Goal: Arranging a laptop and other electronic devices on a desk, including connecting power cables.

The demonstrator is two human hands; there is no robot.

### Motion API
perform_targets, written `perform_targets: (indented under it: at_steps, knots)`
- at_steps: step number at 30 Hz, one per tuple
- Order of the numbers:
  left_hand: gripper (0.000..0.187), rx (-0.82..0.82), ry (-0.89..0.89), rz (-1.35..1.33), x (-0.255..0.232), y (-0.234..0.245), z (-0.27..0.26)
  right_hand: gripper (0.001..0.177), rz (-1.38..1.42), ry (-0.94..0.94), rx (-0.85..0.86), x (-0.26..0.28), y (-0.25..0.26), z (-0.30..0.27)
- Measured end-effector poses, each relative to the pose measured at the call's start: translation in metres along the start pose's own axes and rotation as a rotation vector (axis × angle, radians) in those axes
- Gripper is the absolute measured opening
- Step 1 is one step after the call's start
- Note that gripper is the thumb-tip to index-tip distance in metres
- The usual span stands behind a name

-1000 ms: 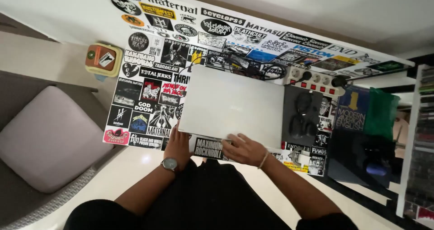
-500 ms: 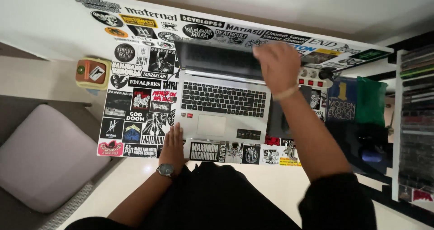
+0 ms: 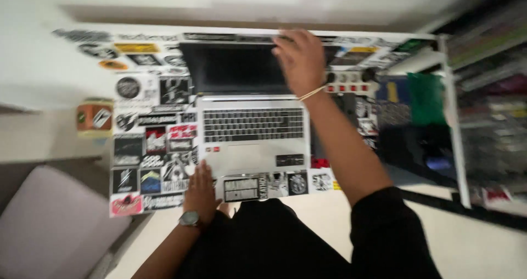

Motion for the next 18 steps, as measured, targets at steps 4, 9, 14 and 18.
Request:
perform_targets:
  at_steps: [4, 9, 14, 18]
  knots:
    - [0.121, -0.223, 0.028, -0.135, 0.007, -0.008, 0.01, 0.051, -0.167, -0.135, 0.101, 0.025, 0.01, -0.069]
    - [0.1, -0.291, -0.109, -0.121, -0.013, 0.054, 0.012, 0.04, -0.126, -0.322, 0.071, 0.1, 0.047, -0.221]
    - [0.077, -0.551, -0.733, -0.24, -0.099, 0.089, 0.036, 0.033, -0.143, -1.021, 0.009, 0.179, 0.122, -0.403]
    - [0.069, -0.306, -0.858, -0.041, -0.196, 0.113, 0.016, 0.029, -0.148, -1.327, -0.06, 0.235, 0.195, -0.505]
Point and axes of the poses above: each hand's wrist, its own z-axis towards the middle knuckle, its own y-axis out of the back of the hand, x = y × z, the point moved 2 cm from there along z, towards the middle knuckle, and after that the axes turned 3 degrees about z, right-handed, at the moved point
